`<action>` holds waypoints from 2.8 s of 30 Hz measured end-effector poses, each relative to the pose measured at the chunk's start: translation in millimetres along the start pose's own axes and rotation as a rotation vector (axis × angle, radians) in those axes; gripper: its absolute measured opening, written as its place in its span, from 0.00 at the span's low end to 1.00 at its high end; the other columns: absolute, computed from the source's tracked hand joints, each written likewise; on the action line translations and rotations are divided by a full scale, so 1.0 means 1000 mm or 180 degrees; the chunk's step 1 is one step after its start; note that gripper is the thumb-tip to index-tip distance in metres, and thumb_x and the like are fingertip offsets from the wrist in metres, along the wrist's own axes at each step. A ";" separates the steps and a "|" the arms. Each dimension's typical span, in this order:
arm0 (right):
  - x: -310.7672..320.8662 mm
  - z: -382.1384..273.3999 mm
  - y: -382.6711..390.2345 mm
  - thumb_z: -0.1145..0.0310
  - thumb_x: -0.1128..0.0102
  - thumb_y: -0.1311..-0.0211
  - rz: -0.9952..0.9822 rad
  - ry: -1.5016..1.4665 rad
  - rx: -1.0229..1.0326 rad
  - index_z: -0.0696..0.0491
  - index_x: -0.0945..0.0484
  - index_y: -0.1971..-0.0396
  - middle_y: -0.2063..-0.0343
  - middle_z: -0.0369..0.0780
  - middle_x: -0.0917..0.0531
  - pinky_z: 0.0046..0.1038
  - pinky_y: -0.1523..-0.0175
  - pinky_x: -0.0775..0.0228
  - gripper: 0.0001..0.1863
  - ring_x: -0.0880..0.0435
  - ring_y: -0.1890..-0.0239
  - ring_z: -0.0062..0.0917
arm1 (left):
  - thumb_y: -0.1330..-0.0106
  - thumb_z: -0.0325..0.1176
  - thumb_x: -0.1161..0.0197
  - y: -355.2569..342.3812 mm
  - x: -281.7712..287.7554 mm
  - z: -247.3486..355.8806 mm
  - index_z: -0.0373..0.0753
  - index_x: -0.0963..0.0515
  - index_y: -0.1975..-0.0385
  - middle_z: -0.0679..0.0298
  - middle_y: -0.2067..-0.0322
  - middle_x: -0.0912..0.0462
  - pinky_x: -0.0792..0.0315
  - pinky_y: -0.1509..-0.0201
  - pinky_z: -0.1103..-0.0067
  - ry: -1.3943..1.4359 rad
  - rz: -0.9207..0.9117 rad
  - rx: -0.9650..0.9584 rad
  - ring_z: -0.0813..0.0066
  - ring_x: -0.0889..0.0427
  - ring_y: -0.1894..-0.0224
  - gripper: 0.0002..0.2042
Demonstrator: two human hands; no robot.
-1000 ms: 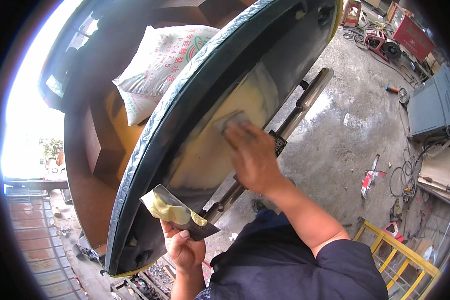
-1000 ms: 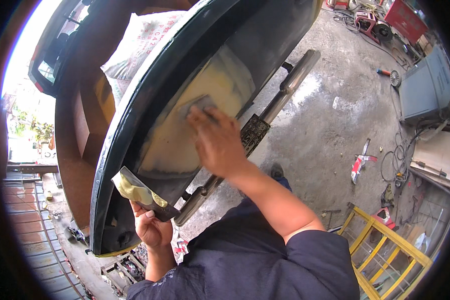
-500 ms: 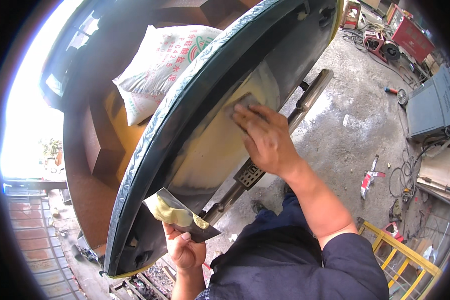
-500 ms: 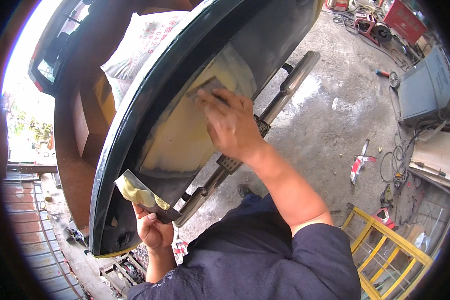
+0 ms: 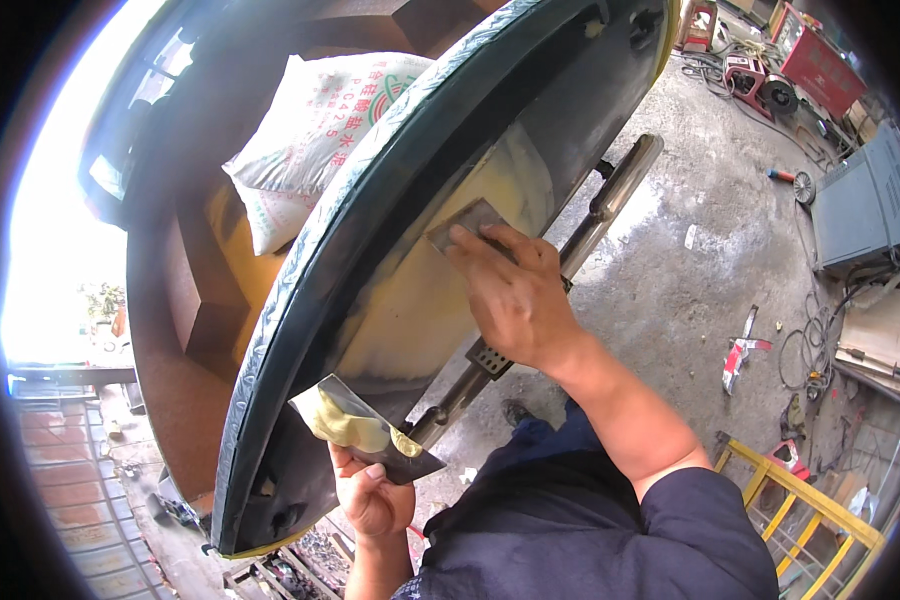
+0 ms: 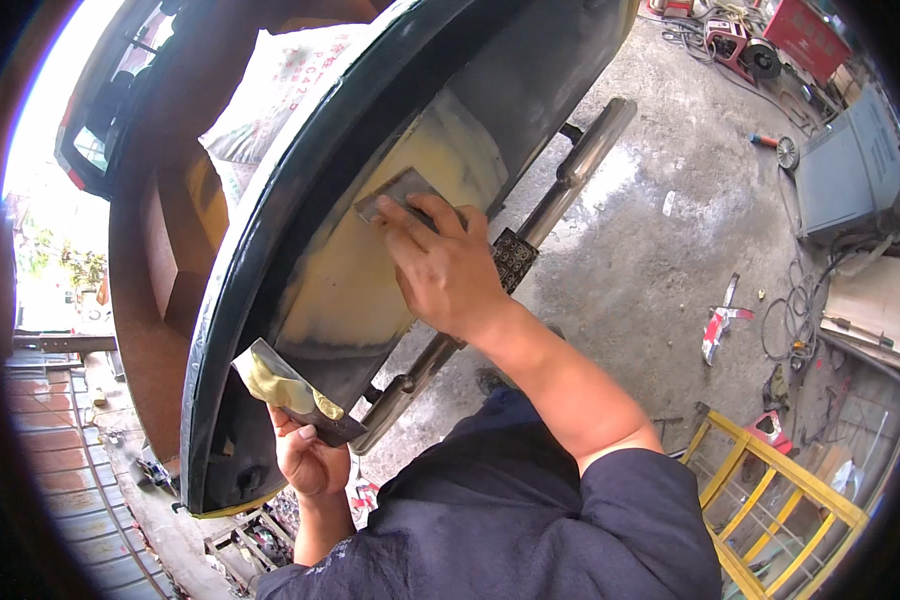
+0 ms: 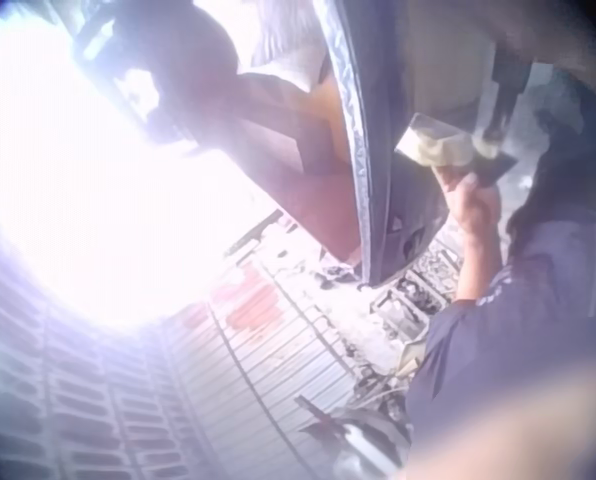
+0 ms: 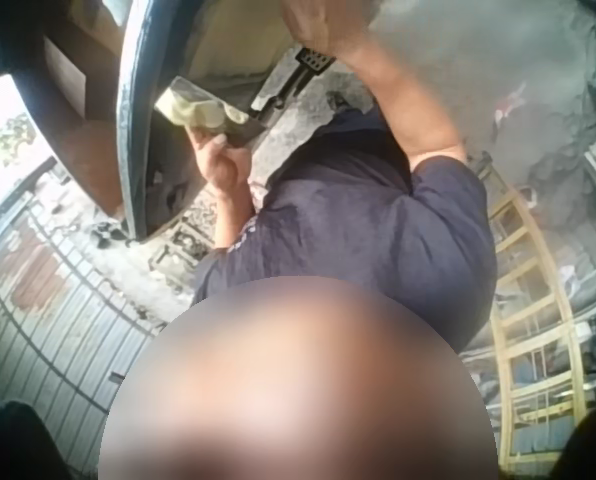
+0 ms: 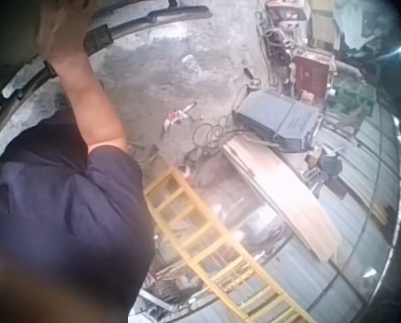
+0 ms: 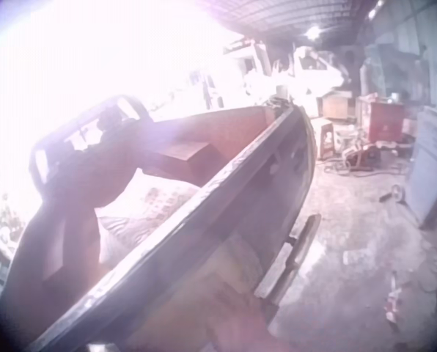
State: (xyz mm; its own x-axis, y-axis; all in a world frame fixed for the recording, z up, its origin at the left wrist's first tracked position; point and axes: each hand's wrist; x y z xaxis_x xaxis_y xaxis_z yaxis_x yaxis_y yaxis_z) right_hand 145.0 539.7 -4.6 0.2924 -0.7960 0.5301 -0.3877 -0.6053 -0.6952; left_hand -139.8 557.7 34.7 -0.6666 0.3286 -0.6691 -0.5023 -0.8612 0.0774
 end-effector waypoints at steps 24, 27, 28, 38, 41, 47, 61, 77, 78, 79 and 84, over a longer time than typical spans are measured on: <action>-0.009 0.051 -0.018 0.75 0.39 0.43 0.0295 0.0002 -0.0290 0.59 0.20 0.49 0.45 0.47 0.17 0.46 0.38 0.30 0.19 0.22 0.43 0.47 | 0.47 0.16 0.44 0.002 -0.003 -0.004 0.38 0.35 0.32 0.54 0.39 0.25 0.35 0.27 0.60 -0.0035 0.0016 0.0090 0.56 0.26 0.35 0.36; -0.016 0.011 0.007 0.75 0.38 0.42 0.0134 -0.0130 -0.0122 0.58 0.20 0.49 0.44 0.47 0.18 0.46 0.38 0.31 0.19 0.22 0.44 0.48 | 0.47 0.16 0.44 0.002 -0.002 -0.004 0.38 0.35 0.32 0.55 0.39 0.24 0.35 0.27 0.60 -0.0055 0.0045 0.0093 0.57 0.26 0.35 0.36; -0.012 0.001 0.011 0.75 0.39 0.42 0.0059 -0.0262 -0.0133 0.58 0.20 0.49 0.44 0.47 0.18 0.46 0.38 0.31 0.19 0.22 0.44 0.47 | 0.47 0.16 0.44 0.001 -0.002 -0.003 0.38 0.35 0.32 0.55 0.39 0.24 0.35 0.27 0.61 -0.0067 0.0040 0.0088 0.57 0.26 0.35 0.36; -0.015 0.039 -0.013 0.76 0.40 0.41 0.0352 -0.0409 -0.0554 0.60 0.22 0.49 0.44 0.48 0.19 0.46 0.38 0.31 0.19 0.22 0.44 0.46 | 0.47 0.15 0.45 0.006 0.001 -0.003 0.39 0.37 0.30 0.54 0.38 0.26 0.36 0.26 0.61 0.0045 0.0031 0.0087 0.56 0.27 0.34 0.37; -0.027 -0.014 0.011 0.76 0.40 0.42 0.0135 -0.0415 -0.0364 0.59 0.21 0.49 0.44 0.48 0.19 0.46 0.39 0.31 0.19 0.22 0.43 0.46 | 0.46 0.15 0.44 0.005 -0.001 -0.003 0.39 0.37 0.30 0.54 0.38 0.26 0.36 0.26 0.61 0.0045 0.0084 0.0085 0.57 0.27 0.34 0.37; -0.022 -0.043 0.028 0.74 0.40 0.43 -0.0083 -0.0493 -0.0356 0.58 0.22 0.47 0.44 0.47 0.19 0.46 0.37 0.34 0.21 0.23 0.43 0.45 | 0.47 0.16 0.44 0.006 0.002 0.001 0.39 0.37 0.31 0.55 0.38 0.26 0.36 0.26 0.62 0.0061 0.0015 0.0079 0.57 0.27 0.34 0.37; -0.027 -0.092 0.048 0.72 0.39 0.42 -0.0643 -0.0680 -0.0232 0.54 0.22 0.46 0.41 0.42 0.20 0.44 0.37 0.37 0.21 0.26 0.40 0.41 | 0.46 0.17 0.48 0.017 0.021 0.011 0.39 0.38 0.29 0.55 0.36 0.27 0.34 0.27 0.60 -0.0051 0.0103 -0.0061 0.58 0.27 0.34 0.37; 0.055 -0.109 0.098 0.74 0.33 0.41 -0.1356 -0.1758 -0.0752 0.55 0.20 0.49 0.43 0.43 0.17 0.41 0.34 0.33 0.18 0.23 0.38 0.42 | 0.41 0.11 0.53 0.034 0.042 0.017 0.42 0.41 0.26 0.52 0.33 0.30 0.43 0.24 0.57 0.0212 -0.0160 -0.0524 0.54 0.33 0.29 0.38; 0.059 -0.112 0.097 0.74 0.33 0.41 -0.1341 -0.1683 -0.0730 0.55 0.20 0.49 0.43 0.43 0.17 0.41 0.33 0.33 0.18 0.23 0.38 0.42 | 0.41 0.11 0.54 0.037 0.045 0.017 0.42 0.41 0.26 0.52 0.33 0.30 0.43 0.24 0.57 0.0190 -0.0220 -0.0550 0.55 0.33 0.29 0.38; 0.062 -0.115 0.096 0.74 0.34 0.41 -0.1317 -0.1614 -0.0696 0.55 0.20 0.49 0.43 0.43 0.17 0.41 0.33 0.33 0.18 0.24 0.38 0.42 | 0.41 0.10 0.54 0.040 0.047 0.016 0.42 0.41 0.26 0.52 0.33 0.30 0.42 0.24 0.57 0.0162 -0.0287 -0.0589 0.55 0.33 0.29 0.39; 0.075 -0.129 0.087 0.76 0.32 0.44 -0.1311 -0.1255 -0.0136 0.53 0.19 0.50 0.43 0.40 0.17 0.39 0.34 0.36 0.19 0.23 0.39 0.39 | 0.41 0.11 0.52 0.057 0.042 0.006 0.42 0.38 0.27 0.53 0.33 0.29 0.40 0.25 0.54 -0.0111 -0.0281 -0.0859 0.54 0.32 0.29 0.37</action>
State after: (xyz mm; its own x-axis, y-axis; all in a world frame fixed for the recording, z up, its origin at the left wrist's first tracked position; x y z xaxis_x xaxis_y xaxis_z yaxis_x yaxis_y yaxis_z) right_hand 20.9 427.3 37.3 0.7278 -0.4399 0.5262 -0.2053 -0.8718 -0.4448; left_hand -200.1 524.5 15.1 -0.6477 0.4160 -0.6383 -0.3974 -0.8992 -0.1828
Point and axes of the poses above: each hand's wrist, its own y-axis away from the middle knuckle, its own x-axis out of the back of the hand, z = x × y
